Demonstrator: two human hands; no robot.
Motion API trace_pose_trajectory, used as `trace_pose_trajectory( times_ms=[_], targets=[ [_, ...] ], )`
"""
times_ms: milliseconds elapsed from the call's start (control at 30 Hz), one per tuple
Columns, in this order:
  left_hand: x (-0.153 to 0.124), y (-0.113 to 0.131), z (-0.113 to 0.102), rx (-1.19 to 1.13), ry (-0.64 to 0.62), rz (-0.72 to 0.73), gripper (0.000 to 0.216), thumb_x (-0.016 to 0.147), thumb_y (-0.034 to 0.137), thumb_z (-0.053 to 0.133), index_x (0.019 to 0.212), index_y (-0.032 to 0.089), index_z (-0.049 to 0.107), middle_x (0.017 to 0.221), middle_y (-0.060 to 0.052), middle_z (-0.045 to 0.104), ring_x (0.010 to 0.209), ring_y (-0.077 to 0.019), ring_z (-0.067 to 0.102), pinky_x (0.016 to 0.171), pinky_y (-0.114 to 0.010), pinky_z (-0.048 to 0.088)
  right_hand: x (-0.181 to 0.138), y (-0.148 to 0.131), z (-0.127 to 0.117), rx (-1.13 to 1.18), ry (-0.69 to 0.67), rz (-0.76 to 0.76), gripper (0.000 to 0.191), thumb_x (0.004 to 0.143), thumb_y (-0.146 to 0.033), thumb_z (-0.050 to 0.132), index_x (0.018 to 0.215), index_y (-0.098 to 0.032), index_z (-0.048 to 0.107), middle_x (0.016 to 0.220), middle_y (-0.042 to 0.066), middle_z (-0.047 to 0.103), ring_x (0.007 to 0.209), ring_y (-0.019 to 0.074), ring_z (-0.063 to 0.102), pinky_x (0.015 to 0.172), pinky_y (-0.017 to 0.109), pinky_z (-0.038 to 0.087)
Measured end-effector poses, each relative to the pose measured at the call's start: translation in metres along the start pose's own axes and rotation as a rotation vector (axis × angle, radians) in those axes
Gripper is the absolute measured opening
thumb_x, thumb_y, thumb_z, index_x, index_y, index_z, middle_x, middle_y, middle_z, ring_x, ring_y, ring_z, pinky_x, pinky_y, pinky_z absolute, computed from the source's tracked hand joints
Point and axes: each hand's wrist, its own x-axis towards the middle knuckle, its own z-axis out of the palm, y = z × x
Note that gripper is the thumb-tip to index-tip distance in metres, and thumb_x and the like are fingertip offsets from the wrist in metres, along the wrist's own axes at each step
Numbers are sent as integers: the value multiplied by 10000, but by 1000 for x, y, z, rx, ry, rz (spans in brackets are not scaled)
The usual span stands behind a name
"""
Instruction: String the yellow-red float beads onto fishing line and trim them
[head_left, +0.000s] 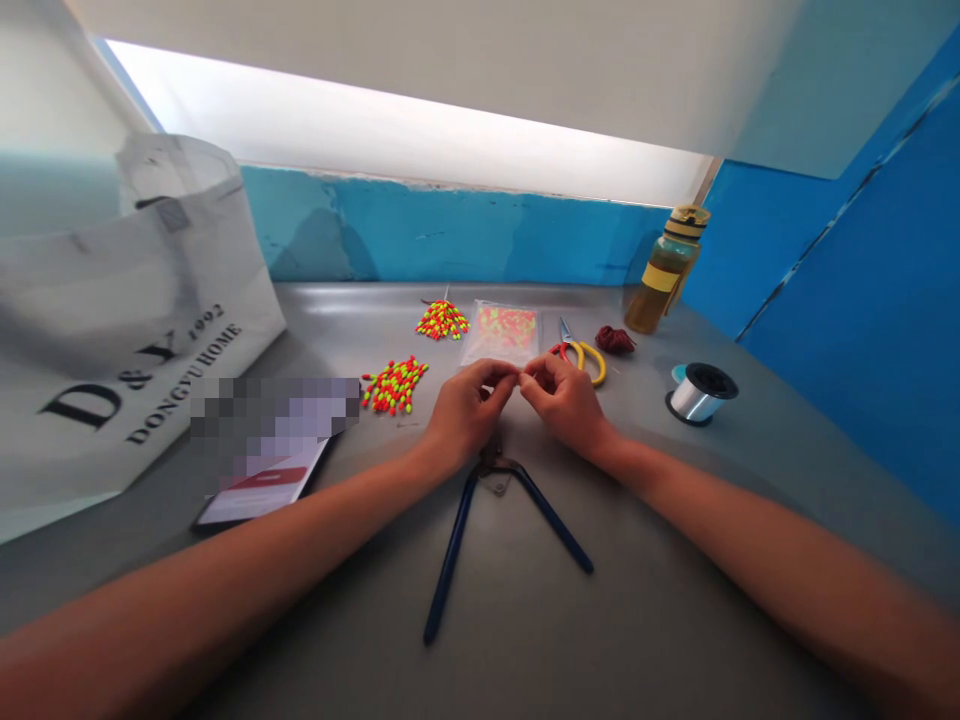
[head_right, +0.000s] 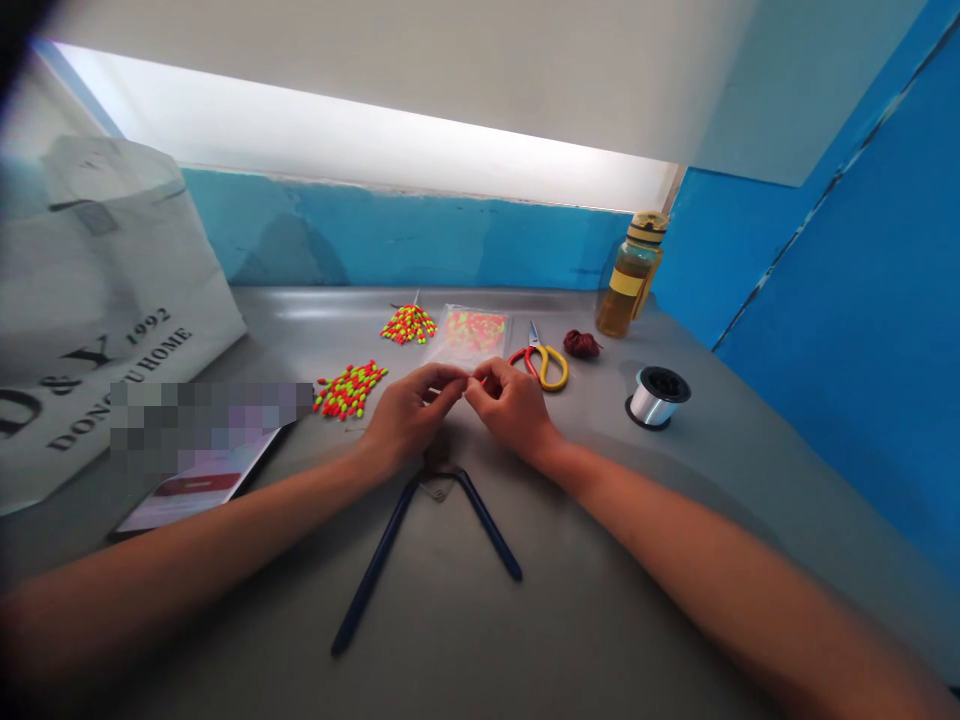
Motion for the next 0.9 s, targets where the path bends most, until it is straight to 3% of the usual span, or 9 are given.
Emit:
trace_pose_trajectory(
  times_ms=[900],
  targets=[
    [4,-6,-1,-142,5,-82,178,884,352,568,939,206,653,873,-44,739,780,-187,687,708,-315,540,1,2,1,62,-69,40,108,800,-291,627,759,-195,599,665,-13,602,557,113,483,527,247,361]
  ],
)
